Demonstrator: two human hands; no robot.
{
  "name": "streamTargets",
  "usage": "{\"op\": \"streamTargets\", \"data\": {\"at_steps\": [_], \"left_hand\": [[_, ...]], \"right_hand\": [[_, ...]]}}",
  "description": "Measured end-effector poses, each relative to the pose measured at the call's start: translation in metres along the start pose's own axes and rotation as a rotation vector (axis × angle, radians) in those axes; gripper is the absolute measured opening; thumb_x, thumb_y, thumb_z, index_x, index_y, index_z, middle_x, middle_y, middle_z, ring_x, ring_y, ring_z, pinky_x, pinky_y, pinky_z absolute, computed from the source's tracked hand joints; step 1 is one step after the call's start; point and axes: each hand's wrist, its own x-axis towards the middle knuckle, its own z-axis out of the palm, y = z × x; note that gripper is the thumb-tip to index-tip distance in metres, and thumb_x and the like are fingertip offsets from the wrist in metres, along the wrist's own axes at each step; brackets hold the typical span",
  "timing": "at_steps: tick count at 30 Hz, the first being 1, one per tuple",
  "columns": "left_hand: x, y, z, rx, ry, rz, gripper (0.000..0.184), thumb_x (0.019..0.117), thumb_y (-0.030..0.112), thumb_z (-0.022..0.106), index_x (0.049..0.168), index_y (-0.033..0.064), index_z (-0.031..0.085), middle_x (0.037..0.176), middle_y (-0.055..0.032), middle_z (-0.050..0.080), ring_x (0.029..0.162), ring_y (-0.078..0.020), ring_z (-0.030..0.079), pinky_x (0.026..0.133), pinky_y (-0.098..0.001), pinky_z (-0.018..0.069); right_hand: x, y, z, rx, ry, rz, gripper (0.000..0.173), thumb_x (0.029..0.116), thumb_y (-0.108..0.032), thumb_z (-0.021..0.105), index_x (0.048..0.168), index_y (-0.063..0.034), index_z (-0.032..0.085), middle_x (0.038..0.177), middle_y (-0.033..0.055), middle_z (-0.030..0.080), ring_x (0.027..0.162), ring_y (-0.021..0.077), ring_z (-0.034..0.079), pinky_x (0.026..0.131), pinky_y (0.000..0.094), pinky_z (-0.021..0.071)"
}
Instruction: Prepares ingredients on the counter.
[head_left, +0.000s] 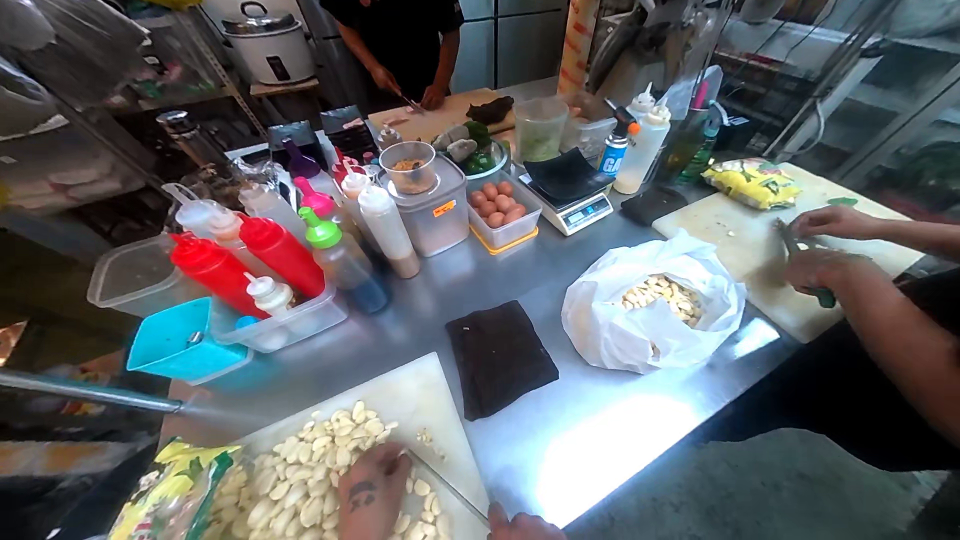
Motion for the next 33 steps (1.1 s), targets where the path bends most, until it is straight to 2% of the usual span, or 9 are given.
{"op": "streamTargets", "data": {"at_steps": [4,10,12,15,20,23,25,29,33], "left_hand": [[-0.004,-0.004,0.004,-0.018,0.023,0.021,0.022,0.0951,0.015,0.069,0.113,0.0022,0.074,0.103,-0.0148,0.075,0.092,-0.0273,0.074,0.087,-0.0481,0.0587],[-0.016,-0.006,-0.007,0.003,-0.148,0.014,0.029,0.0925,0.022,0.073,0.113,0.0016,0.074,0.106,-0.0181,0.073,0.097,-0.0306,0.071,0.091,-0.0502,0.057],[-0.01,-0.013,-0.01,0.03,0.003,0.004,0.033,0.0969,0.022,0.069,0.121,0.0005,0.071,0.109,-0.0224,0.071,0.102,-0.0367,0.07,0.094,-0.0557,0.0546],[0.007,-0.024,-0.006,0.126,0.141,0.048,0.024,0.0985,0.013,0.064,0.116,0.0028,0.076,0.108,-0.0225,0.07,0.102,-0.0387,0.068,0.093,-0.055,0.054],[-0.001,-0.023,-0.007,0.113,0.008,0.176,0.026,0.095,0.0,0.059,0.112,0.0044,0.078,0.113,-0.0206,0.07,0.107,-0.0364,0.068,0.096,-0.0508,0.0543],[-0.008,-0.017,-0.005,0.01,0.058,0.073,0.022,0.098,0.01,0.062,0.113,-0.0017,0.073,0.105,-0.0201,0.073,0.093,-0.0335,0.072,0.087,-0.052,0.0576],[-0.009,-0.009,0.0,0.009,0.072,0.005,0.024,0.099,0.019,0.066,0.109,-0.0008,0.074,0.099,-0.0182,0.075,0.093,-0.0325,0.073,0.089,-0.0538,0.0568],[-0.002,0.0,0.003,0.058,0.003,0.002,0.021,0.0992,0.012,0.064,0.112,0.0015,0.076,0.108,-0.0186,0.074,0.101,-0.0315,0.072,0.097,-0.0505,0.0546],[0.002,-0.005,0.004,0.055,0.021,0.109,0.017,0.0975,0.008,0.065,0.107,0.0023,0.078,0.105,-0.0173,0.075,0.097,-0.0303,0.072,0.092,-0.0495,0.0563]], "right_hand": [[0.017,-0.004,0.003,-0.006,0.0,0.01,0.039,0.1125,-0.021,0.037,0.148,-0.0054,0.044,0.119,0.0268,0.068,0.114,0.0458,0.068,0.088,0.0603,0.0561],[0.025,0.003,0.003,0.001,0.031,0.002,0.037,0.1122,-0.02,0.038,0.145,-0.0052,0.047,0.118,0.0271,0.068,0.114,0.0462,0.068,0.088,0.0609,0.0561],[0.025,0.005,0.003,0.004,0.036,-0.009,0.038,0.1125,-0.022,0.039,0.145,-0.0049,0.048,0.117,0.0273,0.068,0.113,0.0464,0.068,0.088,0.061,0.056],[0.024,0.007,0.005,0.003,0.036,-0.031,0.038,0.1124,-0.022,0.039,0.144,-0.0042,0.048,0.117,0.0272,0.069,0.113,0.0464,0.068,0.088,0.0609,0.056],[0.018,0.016,0.003,0.006,0.033,-0.039,0.042,0.1124,-0.026,0.039,0.148,-0.0047,0.047,0.117,0.0279,0.069,0.112,0.047,0.068,0.088,0.0623,0.0555],[0.015,0.023,0.002,0.014,0.041,-0.023,0.041,0.1127,-0.027,0.038,0.145,-0.0048,0.049,0.116,0.0281,0.069,0.112,0.0475,0.068,0.088,0.0624,0.0552],[0.014,0.021,0.003,-0.003,0.039,-0.025,0.039,0.1126,-0.025,0.038,0.144,-0.0044,0.049,0.114,0.0277,0.069,0.111,0.0472,0.068,0.088,0.0614,0.0559],[0.004,0.01,-0.009,-0.06,0.04,-0.039,0.037,0.1124,-0.02,0.038,0.144,-0.0032,0.049,0.113,0.0267,0.069,0.109,0.0459,0.069,0.086,0.0597,0.0563],[0.005,0.006,-0.014,-0.098,0.045,-0.065,0.034,0.1105,-0.011,0.037,0.141,-0.0023,0.049,0.108,0.026,0.069,0.105,0.0449,0.07,0.082,0.0582,0.0574]]}}
